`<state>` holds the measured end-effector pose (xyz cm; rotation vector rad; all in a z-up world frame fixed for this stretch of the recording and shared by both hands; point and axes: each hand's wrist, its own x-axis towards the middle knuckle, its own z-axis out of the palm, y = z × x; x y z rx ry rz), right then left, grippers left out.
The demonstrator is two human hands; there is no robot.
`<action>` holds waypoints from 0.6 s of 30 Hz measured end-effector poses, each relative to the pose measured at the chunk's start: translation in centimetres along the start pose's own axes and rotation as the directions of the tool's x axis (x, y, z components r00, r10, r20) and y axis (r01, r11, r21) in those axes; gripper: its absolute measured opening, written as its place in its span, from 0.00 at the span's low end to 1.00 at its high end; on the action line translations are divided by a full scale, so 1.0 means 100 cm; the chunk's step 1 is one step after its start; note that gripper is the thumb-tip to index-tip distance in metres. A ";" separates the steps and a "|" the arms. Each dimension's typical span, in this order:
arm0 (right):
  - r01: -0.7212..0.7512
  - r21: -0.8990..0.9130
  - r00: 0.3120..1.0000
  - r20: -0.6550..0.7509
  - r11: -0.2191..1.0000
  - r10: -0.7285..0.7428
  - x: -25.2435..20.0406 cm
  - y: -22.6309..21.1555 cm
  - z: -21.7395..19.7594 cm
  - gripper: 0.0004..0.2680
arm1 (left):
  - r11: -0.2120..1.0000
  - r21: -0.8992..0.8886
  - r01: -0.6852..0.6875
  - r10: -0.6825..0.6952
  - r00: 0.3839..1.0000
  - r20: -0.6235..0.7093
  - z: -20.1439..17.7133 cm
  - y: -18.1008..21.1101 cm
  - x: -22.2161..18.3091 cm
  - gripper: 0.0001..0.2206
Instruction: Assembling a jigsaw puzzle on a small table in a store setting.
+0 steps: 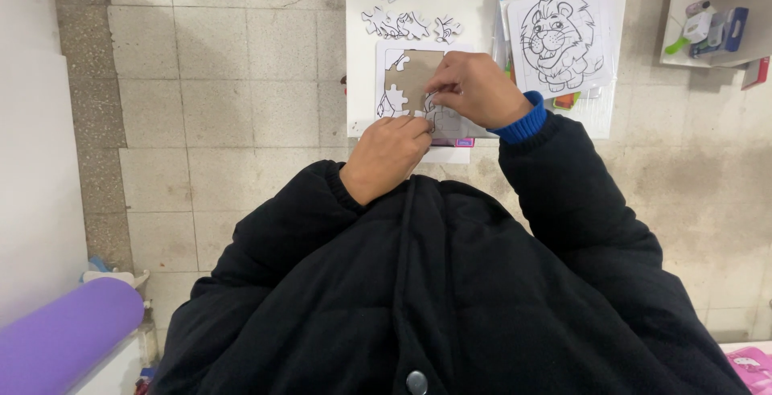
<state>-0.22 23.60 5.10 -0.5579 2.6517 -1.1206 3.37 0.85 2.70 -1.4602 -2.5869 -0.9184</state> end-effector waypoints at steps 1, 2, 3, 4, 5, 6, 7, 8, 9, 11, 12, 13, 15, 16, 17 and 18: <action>0.000 0.000 1.000 0.001 1.000 0.000 0.000 0.000 0.000 0.06 | 1.000 0.000 0.001 -0.001 1.000 0.000 0.000 0.000 0.000 0.04; -0.011 -0.010 1.000 0.000 1.000 0.011 0.000 -0.001 0.001 0.06 | 1.000 0.011 -0.004 0.004 1.000 0.000 0.000 0.000 0.000 0.05; -0.023 -0.021 1.000 -0.002 1.000 0.023 0.000 -0.001 0.001 0.06 | 1.000 0.021 -0.010 0.010 1.000 0.001 0.000 0.000 -0.001 0.05; -0.023 -0.020 1.000 -0.001 1.000 0.023 -0.001 0.000 0.002 0.06 | 1.000 0.021 -0.009 0.009 1.000 0.002 0.000 0.001 -0.001 0.05; -0.011 -0.040 1.000 -0.015 0.999 0.011 -0.001 0.001 0.003 0.06 | 1.000 0.026 -0.013 0.013 1.000 -0.001 0.000 0.001 0.000 0.05; 0.000 -0.060 1.000 -0.029 0.998 -0.002 -0.002 0.002 0.004 0.06 | 0.999 0.032 -0.016 0.016 1.000 -0.003 0.000 0.001 0.000 0.05; 0.000 -0.060 1.000 -0.030 0.998 -0.002 -0.002 0.003 0.005 0.06 | 0.999 0.032 -0.017 0.017 1.000 -0.002 0.000 0.000 0.000 0.05; 0.014 -0.081 0.999 -0.046 0.997 -0.017 -0.002 0.004 0.007 0.06 | 0.999 0.035 -0.016 0.016 1.000 0.000 0.000 0.000 0.000 0.06; 0.027 -0.102 0.998 -0.061 0.994 -0.033 -0.002 0.005 0.009 0.06 | 0.999 0.038 -0.014 0.014 1.000 0.003 0.001 0.000 0.000 0.06; 0.030 -0.099 0.997 -0.066 0.995 -0.037 -0.003 0.004 0.011 0.06 | 0.999 0.039 -0.010 0.010 1.000 0.005 0.001 0.001 0.000 0.06; 0.034 -0.096 0.997 -0.072 0.995 -0.041 -0.003 0.003 0.011 0.05 | 0.999 0.040 -0.006 0.006 1.000 0.006 0.001 0.000 0.000 0.06; 0.034 -0.097 0.997 -0.072 0.995 -0.041 -0.002 0.004 0.011 0.05 | 0.999 0.040 -0.006 0.006 1.000 0.006 0.001 0.000 0.000 0.06; 0.041 -0.084 0.996 -0.069 0.996 -0.047 -0.002 0.004 0.012 0.05 | 0.999 0.046 -0.012 0.012 1.000 0.008 0.001 0.000 0.000 0.06; 0.041 -0.084 0.997 -0.069 0.996 -0.047 -0.001 0.004 0.010 0.05 | 0.999 0.046 -0.012 0.012 1.000 0.007 0.001 0.000 0.000 0.06; 0.037 -0.077 0.997 -0.060 0.996 -0.042 -0.001 0.003 0.010 0.05 | 0.999 0.049 -0.013 0.012 1.000 0.008 0.002 0.000 0.000 0.06; 0.034 -0.070 0.998 -0.051 0.997 -0.037 -0.001 0.003 0.009 0.05 | 0.999 0.053 -0.013 0.012 1.000 0.010 0.002 0.000 0.000 0.06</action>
